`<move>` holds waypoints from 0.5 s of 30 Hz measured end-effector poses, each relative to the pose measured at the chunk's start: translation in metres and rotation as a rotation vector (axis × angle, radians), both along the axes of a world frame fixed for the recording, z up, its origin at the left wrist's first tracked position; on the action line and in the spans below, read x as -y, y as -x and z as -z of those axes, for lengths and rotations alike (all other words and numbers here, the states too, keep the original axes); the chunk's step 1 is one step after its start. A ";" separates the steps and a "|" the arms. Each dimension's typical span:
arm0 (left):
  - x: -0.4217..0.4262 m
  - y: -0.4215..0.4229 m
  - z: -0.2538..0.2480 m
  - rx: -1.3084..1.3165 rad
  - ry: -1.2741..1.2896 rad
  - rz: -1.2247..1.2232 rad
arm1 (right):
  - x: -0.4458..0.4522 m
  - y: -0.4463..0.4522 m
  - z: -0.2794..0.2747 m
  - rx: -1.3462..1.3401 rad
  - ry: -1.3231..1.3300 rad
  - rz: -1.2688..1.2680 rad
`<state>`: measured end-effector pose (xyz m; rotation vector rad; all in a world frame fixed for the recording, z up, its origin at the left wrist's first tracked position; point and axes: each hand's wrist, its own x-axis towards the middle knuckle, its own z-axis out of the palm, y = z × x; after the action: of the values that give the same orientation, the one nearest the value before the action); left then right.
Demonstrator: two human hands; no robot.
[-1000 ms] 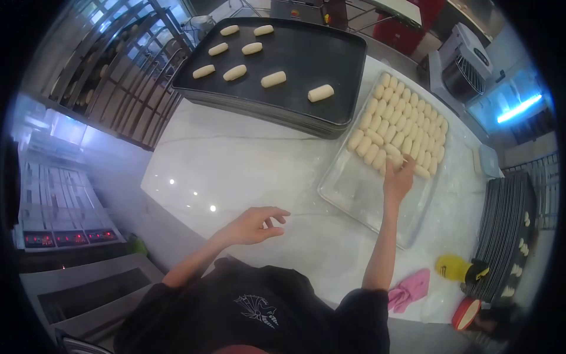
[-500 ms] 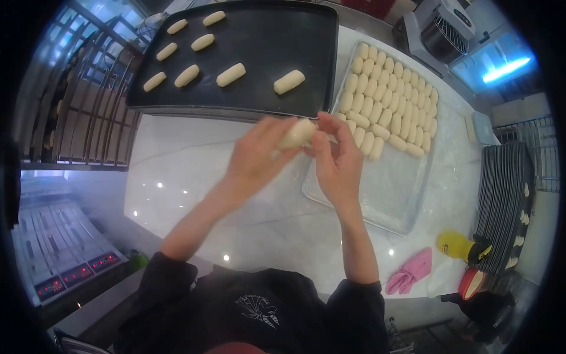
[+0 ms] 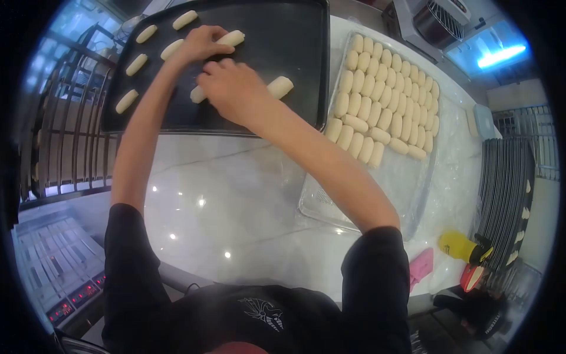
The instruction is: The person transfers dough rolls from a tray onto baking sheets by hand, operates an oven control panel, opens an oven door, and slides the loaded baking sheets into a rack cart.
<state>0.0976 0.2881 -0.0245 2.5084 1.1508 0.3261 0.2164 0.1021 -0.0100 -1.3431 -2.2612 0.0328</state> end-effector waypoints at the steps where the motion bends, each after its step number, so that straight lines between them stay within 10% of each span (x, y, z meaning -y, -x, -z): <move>1: -0.002 0.000 -0.005 -0.041 0.026 0.019 | -0.013 0.009 0.007 -0.005 0.011 0.015; 15: -0.010 0.012 -0.007 0.020 0.083 0.113 | -0.040 0.024 0.023 0.284 0.144 0.044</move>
<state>0.0858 0.2978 -0.0176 2.4794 0.9893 0.2664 0.1920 0.1421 -0.0331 -1.5570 -2.5025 -0.0111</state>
